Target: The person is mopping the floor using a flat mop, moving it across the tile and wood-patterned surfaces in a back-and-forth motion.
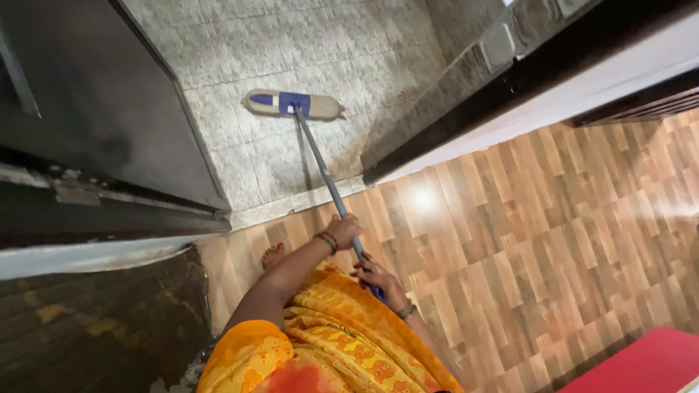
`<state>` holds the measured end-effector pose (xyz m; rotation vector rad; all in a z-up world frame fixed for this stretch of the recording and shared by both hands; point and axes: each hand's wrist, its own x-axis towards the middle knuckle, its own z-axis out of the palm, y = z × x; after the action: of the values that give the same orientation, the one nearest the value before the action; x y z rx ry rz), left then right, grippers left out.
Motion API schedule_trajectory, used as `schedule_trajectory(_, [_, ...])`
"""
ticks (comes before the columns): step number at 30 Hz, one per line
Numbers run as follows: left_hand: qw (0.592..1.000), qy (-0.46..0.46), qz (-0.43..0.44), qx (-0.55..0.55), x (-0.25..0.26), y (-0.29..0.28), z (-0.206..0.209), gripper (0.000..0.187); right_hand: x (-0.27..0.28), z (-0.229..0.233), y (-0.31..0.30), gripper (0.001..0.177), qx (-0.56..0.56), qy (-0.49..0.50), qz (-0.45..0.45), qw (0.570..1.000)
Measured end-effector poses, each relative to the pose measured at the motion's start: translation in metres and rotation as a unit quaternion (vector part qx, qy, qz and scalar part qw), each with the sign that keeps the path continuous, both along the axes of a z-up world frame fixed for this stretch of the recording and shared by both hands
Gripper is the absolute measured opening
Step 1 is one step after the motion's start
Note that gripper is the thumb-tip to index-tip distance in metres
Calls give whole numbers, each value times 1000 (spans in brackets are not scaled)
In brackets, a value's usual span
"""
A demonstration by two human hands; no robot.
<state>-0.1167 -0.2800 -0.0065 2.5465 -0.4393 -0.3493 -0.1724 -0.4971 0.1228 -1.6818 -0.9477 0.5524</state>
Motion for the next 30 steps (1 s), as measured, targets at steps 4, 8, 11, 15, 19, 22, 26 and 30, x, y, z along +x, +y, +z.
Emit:
schedule_trajectory(4, [995, 73, 8, 70, 52, 62, -7, 14, 39, 19, 81, 25, 21, -151, -15, 988])
schedule_trajectory(8, [995, 52, 41, 78, 71, 109, -5, 17, 62, 20, 133, 21, 8, -162, -10, 987])
schedule_trajectory(11, [991, 80, 62, 83, 65, 119, -2, 19, 56, 21, 143, 21, -10, -191, -2, 982])
schedule_trajectory(15, [997, 13, 71, 35, 40, 116, -1, 14, 38, 23, 138, 24, -15, -204, -6, 979])
schedule_trajectory(19, [995, 31, 88, 40, 15, 86, -2, 21, 20, 38, 110, 25, -23, -180, 15, 983])
schedule_trajectory(22, [995, -35, 96, -1, -8, 58, 1, 19, 4, 59, 82, 18, -14, -175, -1, 985])
schedule_trajectory(26, [991, -30, 124, -28, -40, 13, 19, 14, -17, 91, 40, 19, -4, -151, -5, 989])
schedule_trajectory(30, [988, -55, 139, -26, -64, -35, 56, 15, -38, 123, -1, 13, 14, -128, -35, 991])
